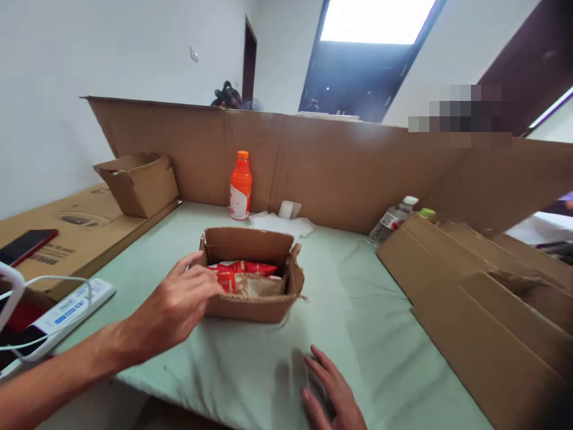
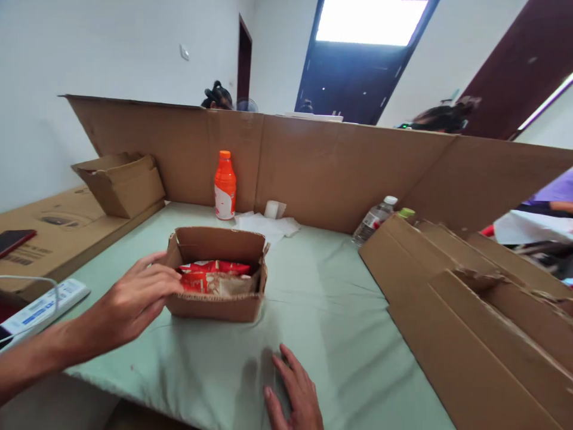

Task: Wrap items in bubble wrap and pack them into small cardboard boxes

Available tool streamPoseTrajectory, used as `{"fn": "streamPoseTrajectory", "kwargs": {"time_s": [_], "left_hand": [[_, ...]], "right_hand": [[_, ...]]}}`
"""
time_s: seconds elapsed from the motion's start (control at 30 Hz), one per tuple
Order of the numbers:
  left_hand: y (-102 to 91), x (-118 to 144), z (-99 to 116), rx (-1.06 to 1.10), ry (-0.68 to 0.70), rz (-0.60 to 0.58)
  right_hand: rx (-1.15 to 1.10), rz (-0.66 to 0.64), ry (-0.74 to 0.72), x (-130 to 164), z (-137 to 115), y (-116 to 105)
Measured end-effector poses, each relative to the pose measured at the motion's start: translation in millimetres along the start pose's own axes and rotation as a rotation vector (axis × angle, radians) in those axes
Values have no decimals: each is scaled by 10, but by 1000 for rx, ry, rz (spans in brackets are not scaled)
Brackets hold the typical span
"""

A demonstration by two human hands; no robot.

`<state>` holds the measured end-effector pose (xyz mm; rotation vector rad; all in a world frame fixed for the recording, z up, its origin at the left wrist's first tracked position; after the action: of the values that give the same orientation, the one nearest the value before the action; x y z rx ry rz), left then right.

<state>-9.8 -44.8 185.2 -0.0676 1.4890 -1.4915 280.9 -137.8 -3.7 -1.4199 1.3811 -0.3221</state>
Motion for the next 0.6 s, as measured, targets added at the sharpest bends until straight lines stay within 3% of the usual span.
{"fn": "streamPoseTrajectory", "kwargs": {"time_s": [0.1,0.17,0.23,0.3,0.4,0.5,0.6], "left_hand": [[-124,194,202,46,39,91],[-218,363,79,73,-63,236],[-170,561,-230,90,-284,332],[83,754,-605,113,-544,287],[656,946,-1011,239,-791,62],[1091,957,-1180,387,-882,-98],[1262,811,-1293,470,-927,-116]], "right_hand": [[-129,14,123,-48,84,-213],[-203,8,199,-113,124,-286],[-279,-28,265,-200,136,-276],[-354,-87,318,-300,112,-203],[-432,-182,318,-484,10,-74],[-467,-204,256,-701,-86,-13],[-519,-152,227,-945,-83,28]]}}
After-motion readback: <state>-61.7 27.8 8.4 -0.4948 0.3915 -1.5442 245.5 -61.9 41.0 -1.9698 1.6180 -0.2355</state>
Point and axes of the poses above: each hand's wrist, its own x-axis away from the middle knuckle, its own y-axis out of the palm, z = x × y, the point moved 8 cm from there along -x, towards the middle knuckle, and after that the axes turned 12 degrees about -y, right-handed, at the moved point
